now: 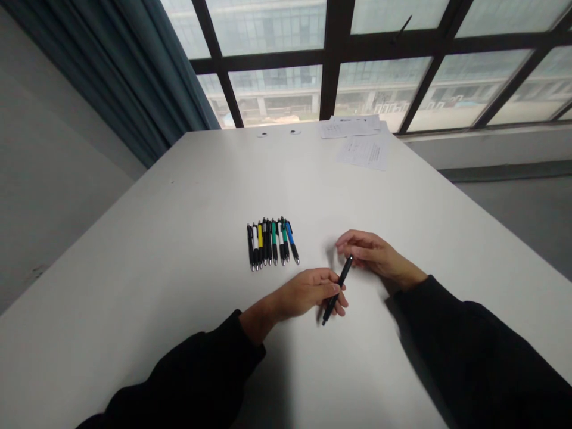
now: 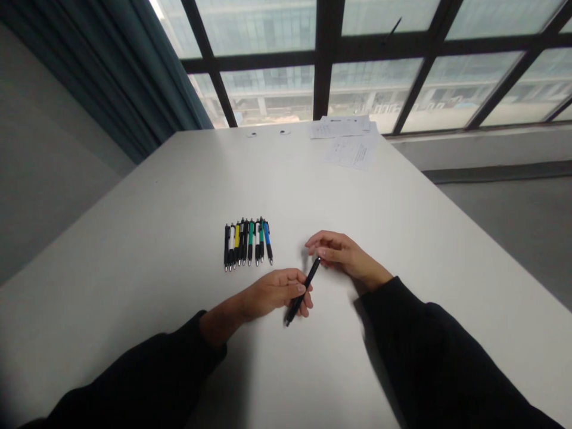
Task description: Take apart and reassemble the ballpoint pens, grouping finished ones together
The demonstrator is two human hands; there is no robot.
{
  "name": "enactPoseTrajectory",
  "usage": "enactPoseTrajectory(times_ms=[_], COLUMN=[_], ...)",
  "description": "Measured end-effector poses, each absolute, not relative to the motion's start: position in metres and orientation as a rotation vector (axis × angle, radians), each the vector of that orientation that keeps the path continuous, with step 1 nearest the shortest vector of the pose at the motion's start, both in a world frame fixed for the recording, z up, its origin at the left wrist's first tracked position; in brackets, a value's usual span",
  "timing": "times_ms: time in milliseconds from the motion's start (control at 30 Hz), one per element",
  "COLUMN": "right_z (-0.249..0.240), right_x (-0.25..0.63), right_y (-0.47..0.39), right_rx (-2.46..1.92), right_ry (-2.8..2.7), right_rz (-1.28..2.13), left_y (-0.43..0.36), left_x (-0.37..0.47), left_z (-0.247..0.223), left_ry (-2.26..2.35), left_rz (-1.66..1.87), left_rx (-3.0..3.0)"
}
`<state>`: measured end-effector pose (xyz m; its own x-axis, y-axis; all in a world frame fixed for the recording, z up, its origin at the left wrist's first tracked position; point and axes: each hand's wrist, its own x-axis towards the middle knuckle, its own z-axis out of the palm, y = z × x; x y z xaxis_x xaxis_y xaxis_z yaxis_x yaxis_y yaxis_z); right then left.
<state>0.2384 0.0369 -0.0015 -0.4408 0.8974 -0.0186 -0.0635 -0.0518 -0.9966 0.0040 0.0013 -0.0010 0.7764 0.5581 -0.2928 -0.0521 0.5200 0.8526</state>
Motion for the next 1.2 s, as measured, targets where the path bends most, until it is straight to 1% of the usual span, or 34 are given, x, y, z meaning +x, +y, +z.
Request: enactPoseTrajectory(times_ms=[100,200,267,400,467,600,767,967,1100,1200], right_z=[-0.0017,-0.0035,-0.0037,-0.0023,-0.0031,-0.0080,-0.0088,-0.0055,-0.0056,-0.0042], right_x=[0.2381,0.2361,0.2350,0.2370,0.2387,0.2388,0.2396,0.2392,0.2342,0.2321], right_y=[0.0376,0.0380,0.0378,0.0378,0.0382,0.0383,0.0380,0.0386,0.0395,0.0416], right_rx=[-0.986,-1.100,-1.074,-0.950,-0.972,-1.088,-0.938,-1.015,-0.999,-0.990], right_ry=[-1.513,-1.566,-1.538,-1.452,-1.501,-1.559,-1.473,-1.529,-1.359,-1.099], right_rz=[1.591,1.509,1.480,1.578,1.598,1.512,1.601,1.609,1.648,1.582], left_y=[0.0011,0.0013,0.0015,0.0014,0.0012,0.0009,0.0011,0.0011,0.0032,0.0073], left_x=[0.0039,0.0041,0.0045,0.0050,0.0050,0.0047,0.0044,0.0050,0.0052,0.0046], left_z=[-0.0017,-0.0024,-0.0025,-0.0017,-0.0013,-0.0015,-0.0016,-0.0033,-0.0033,-0.0017], left_ry=[0.611,0.618,0.613,0.623,0.629,0.631,0.647,0.647,0.676,0.751], left_rz=[0.387,0.386,0.393,0.386,0.384,0.397,0.393,0.396,0.450,0.654], left_rx=[0.953,0.971,0.975,0.964,0.964,0.974,0.974,0.976,0.981,1.028])
